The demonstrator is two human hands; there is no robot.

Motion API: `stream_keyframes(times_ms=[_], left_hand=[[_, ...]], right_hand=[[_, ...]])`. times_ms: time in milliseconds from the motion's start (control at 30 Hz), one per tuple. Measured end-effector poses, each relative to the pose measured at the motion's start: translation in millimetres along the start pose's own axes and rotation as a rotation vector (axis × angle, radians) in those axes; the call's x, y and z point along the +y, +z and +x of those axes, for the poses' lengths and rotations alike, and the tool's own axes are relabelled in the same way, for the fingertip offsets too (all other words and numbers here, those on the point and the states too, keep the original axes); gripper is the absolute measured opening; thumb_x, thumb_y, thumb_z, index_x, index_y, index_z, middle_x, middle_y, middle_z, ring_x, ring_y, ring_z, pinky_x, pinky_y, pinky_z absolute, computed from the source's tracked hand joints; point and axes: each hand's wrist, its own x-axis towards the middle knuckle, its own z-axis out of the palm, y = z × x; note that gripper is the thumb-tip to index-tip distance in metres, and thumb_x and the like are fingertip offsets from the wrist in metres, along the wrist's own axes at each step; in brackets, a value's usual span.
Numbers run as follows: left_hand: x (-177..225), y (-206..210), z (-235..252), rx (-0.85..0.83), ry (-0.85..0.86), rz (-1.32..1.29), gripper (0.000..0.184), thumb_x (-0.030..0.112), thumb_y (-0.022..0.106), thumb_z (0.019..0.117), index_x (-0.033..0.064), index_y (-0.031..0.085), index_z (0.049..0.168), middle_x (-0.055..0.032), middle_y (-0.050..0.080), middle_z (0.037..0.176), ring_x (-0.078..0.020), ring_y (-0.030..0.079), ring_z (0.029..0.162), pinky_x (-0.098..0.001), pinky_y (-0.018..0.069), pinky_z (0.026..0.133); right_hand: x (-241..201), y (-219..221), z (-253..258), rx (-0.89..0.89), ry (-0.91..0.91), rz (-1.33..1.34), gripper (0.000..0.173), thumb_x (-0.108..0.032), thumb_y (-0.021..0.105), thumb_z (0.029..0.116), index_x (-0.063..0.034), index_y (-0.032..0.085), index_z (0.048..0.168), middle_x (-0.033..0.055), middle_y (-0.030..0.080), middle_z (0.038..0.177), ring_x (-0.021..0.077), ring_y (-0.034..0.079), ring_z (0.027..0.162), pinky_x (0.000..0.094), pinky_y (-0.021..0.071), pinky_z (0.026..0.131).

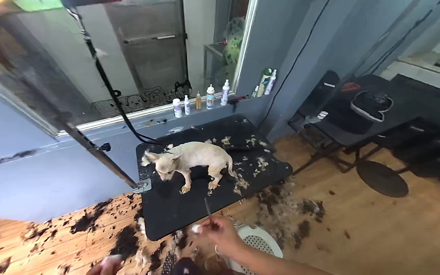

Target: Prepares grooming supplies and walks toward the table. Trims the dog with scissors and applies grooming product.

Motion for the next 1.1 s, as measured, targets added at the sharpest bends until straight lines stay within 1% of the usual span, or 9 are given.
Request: stream_keyframes(times_ms=[100, 167, 300, 400, 500, 667, 833, 967, 1100], left_hand=[[0.6, 60.8, 26.8, -0.43, -0.159, 0.262, 0.013, 0.006, 0.066, 0.0972, -0.0042, 0.065, 0.106, -0.0149, 0.076, 0.102, -0.0274, 0.076, 0.084, -0.0462, 0.0655, 0.078], [-8.4, 123.4, 31.5, -0.58, -0.278, 0.313, 0.02, 0.004, 0.072, 0.0924, -0.0058, 0.063, 0.108, -0.0165, 0.076, 0.094, -0.0288, 0.076, 0.076, -0.0453, 0.0662, 0.07], [-50.6, 225.3, 50.1, -0.929, -0.323, 0.39, 0.021, 0.014, 0.062, 0.1004, 0.0056, 0.075, 0.115, -0.0062, 0.076, 0.09, -0.0176, 0.072, 0.071, -0.0358, 0.0637, 0.066], [-70.1, 268.1, 64.2, -1.074, -0.473, 0.199, 0.026, 0.02, 0.061, 0.1029, 0.0028, 0.076, 0.114, -0.0076, 0.072, 0.083, -0.0153, 0.064, 0.067, -0.031, 0.0562, 0.065], [-66.8, 291.7, 81.1, -1.223, -0.504, 0.158, 0.024, 0.024, 0.071, 0.0977, 0.0036, 0.078, 0.107, -0.0089, 0.072, 0.084, -0.0158, 0.064, 0.067, -0.0303, 0.056, 0.063], [-73.3, 310.3, 87.9, -1.339, -0.402, 0.331, 0.015, 0.017, 0.072, 0.0958, 0.0036, 0.075, 0.1, -0.0062, 0.071, 0.077, -0.0152, 0.065, 0.061, -0.0303, 0.0569, 0.058], [-94.7, 325.9, 88.3, -1.412, -0.399, 0.268, 0.016, 0.018, 0.07, 0.0973, 0.0033, 0.077, 0.1, -0.0063, 0.071, 0.081, -0.0139, 0.063, 0.063, -0.029, 0.0548, 0.059], [-97.1, 346.0, 87.2, -1.349, -0.133, 0.36, 0.01, 0.014, 0.066, 0.0973, 0.0095, 0.075, 0.095, 0.0015, 0.073, 0.086, -0.0073, 0.065, 0.068, -0.0256, 0.0559, 0.063], [-101.3, 380.6, 77.1, -1.182, 0.011, 0.444, 0.009, 0.012, 0.067, 0.0962, 0.0088, 0.075, 0.095, 0.0019, 0.071, 0.082, -0.0046, 0.063, 0.065, -0.0227, 0.0545, 0.06]], right_hand=[[-1.1, -40.0, 25.1, 0.126, -0.008, 0.017, 0.022, -0.03, 0.078, 0.0909, -0.01, 0.077, 0.101, 0.0011, 0.072, 0.084, 0.0108, 0.066, 0.073, 0.0309, 0.0575, 0.069], [-1.0, -51.6, 38.2, 0.228, -0.008, 0.031, 0.023, -0.031, 0.078, 0.0907, -0.0101, 0.076, 0.102, 0.0013, 0.071, 0.083, 0.0115, 0.065, 0.07, 0.0305, 0.0558, 0.066], [-6.2, -49.0, 48.2, 0.417, -0.038, 0.12, 0.022, -0.022, 0.081, 0.0874, -0.0071, 0.073, 0.102, 0.0042, 0.073, 0.088, 0.0145, 0.069, 0.076, 0.0323, 0.0602, 0.071], [-13.8, -45.1, 44.0, 0.523, -0.02, 0.175, 0.029, -0.02, 0.08, 0.0894, -0.0042, 0.073, 0.113, 0.0058, 0.076, 0.092, 0.0158, 0.072, 0.077, 0.033, 0.062, 0.071], [-23.5, -49.1, 40.9, 0.619, 0.01, 0.079, 0.022, -0.026, 0.077, 0.0928, -0.0101, 0.078, 0.107, -0.0001, 0.076, 0.085, 0.0098, 0.069, 0.07, 0.0289, 0.0594, 0.067], [-20.5, -51.8, 42.2, 0.709, 0.097, -0.017, 0.022, -0.038, 0.075, 0.0934, -0.0176, 0.078, 0.103, -0.0054, 0.075, 0.084, 0.0069, 0.069, 0.074, 0.0296, 0.0599, 0.071], [-13.4, -69.0, 47.6, 0.73, 0.194, 0.0, 0.026, -0.043, 0.074, 0.0928, -0.0193, 0.079, 0.103, -0.0052, 0.072, 0.085, 0.0067, 0.065, 0.072, 0.0298, 0.0562, 0.07], [-9.9, -89.9, 69.0, 0.711, 0.216, 0.177, 0.024, -0.032, 0.076, 0.0923, -0.0105, 0.077, 0.101, -0.0007, 0.068, 0.074, 0.0086, 0.06, 0.062, 0.0283, 0.0521, 0.062], [-10.2, -114.9, 104.2, 0.776, 0.253, 0.475, 0.016, -0.017, 0.075, 0.0922, -0.0028, 0.075, 0.098, 0.0034, 0.068, 0.077, 0.0107, 0.06, 0.065, 0.0281, 0.0523, 0.064]])
